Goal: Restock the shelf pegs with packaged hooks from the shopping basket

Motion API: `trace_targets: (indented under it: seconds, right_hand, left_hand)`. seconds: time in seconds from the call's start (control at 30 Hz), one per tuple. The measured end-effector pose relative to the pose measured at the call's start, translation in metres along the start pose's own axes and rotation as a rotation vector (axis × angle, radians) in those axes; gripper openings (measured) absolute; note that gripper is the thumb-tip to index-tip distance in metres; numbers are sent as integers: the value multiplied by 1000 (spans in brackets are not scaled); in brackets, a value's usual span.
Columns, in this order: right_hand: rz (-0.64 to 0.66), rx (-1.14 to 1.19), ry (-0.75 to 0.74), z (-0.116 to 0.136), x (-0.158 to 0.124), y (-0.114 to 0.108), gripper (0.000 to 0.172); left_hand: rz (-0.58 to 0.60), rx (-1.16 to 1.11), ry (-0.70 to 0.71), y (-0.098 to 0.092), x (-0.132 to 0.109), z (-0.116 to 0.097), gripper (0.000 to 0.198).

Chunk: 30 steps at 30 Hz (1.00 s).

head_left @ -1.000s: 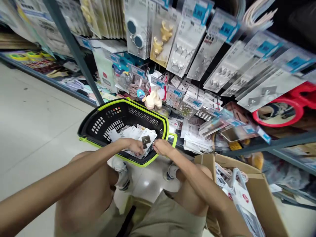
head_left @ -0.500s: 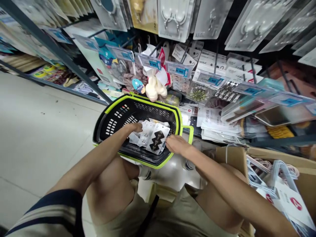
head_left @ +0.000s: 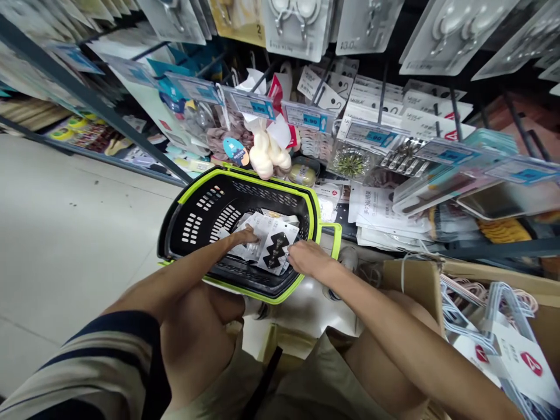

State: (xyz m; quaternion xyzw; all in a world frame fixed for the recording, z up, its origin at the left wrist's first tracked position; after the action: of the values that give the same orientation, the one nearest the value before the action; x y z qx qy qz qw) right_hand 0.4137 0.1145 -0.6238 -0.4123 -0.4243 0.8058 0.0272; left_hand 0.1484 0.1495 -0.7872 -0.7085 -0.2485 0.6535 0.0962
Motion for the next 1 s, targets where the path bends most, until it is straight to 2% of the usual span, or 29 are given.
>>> trace_targets:
  seconds: [0.13,0.23,0.33,0.4,0.53,0.67,0.73,0.83,0.9,1.0]
  right_hand:
    - [31,-5,28,4,1,-5,31]
    - [39,4,24,3,0,-9,31]
    - [24,27,17,-1,-1,-14,32]
    - [-11,37,30,-4,-4,-18,32]
    - [-151,92,109,-15,-14,-30,31]
    - [-378,269,168,-34,-24,-39,47]
    - [-483,384,178,-43,-27,-42,55]
    - [-575,593,165,-55,-27,-42,56]
    - [-584,752,109,-59,-25,-41,49]
    - [-494,1025,-102,-59,-19,-37,38]
  left_hand:
    - [-20,-25,-101,-10,-1,-7,55]
    - [-58,-40,-156,-28,-8,-10,51]
    - [-64,-92,-191,-54,-29,-5,48]
    - [-74,-130,-164,-70,-51,0,43]
    - [-175,-237,-3,-88,-103,0,47]
    - [-305,-679,369,-89,-150,-17,63]
    - [-272,-860,530,-87,-169,-25,66]
    - [-148,-966,639,-86,-187,-30,63]
    - [-82,-992,702,-85,-193,-32,58]
    - [-71,-1059,808,-80,-191,-43,49]
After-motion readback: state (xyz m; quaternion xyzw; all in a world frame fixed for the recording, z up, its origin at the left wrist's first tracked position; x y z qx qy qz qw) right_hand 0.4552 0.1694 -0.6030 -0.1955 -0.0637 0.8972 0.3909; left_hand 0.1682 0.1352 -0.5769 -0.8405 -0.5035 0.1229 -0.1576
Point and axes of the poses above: each hand's wrist, its own x-axis towards the middle knuckle, its own y-axis out of the palm, z = x × y, the point moved 1 cm from there along x, towards the middle knuckle, and after that the axes turned 13 degrees about z, right-handed, at the moved point
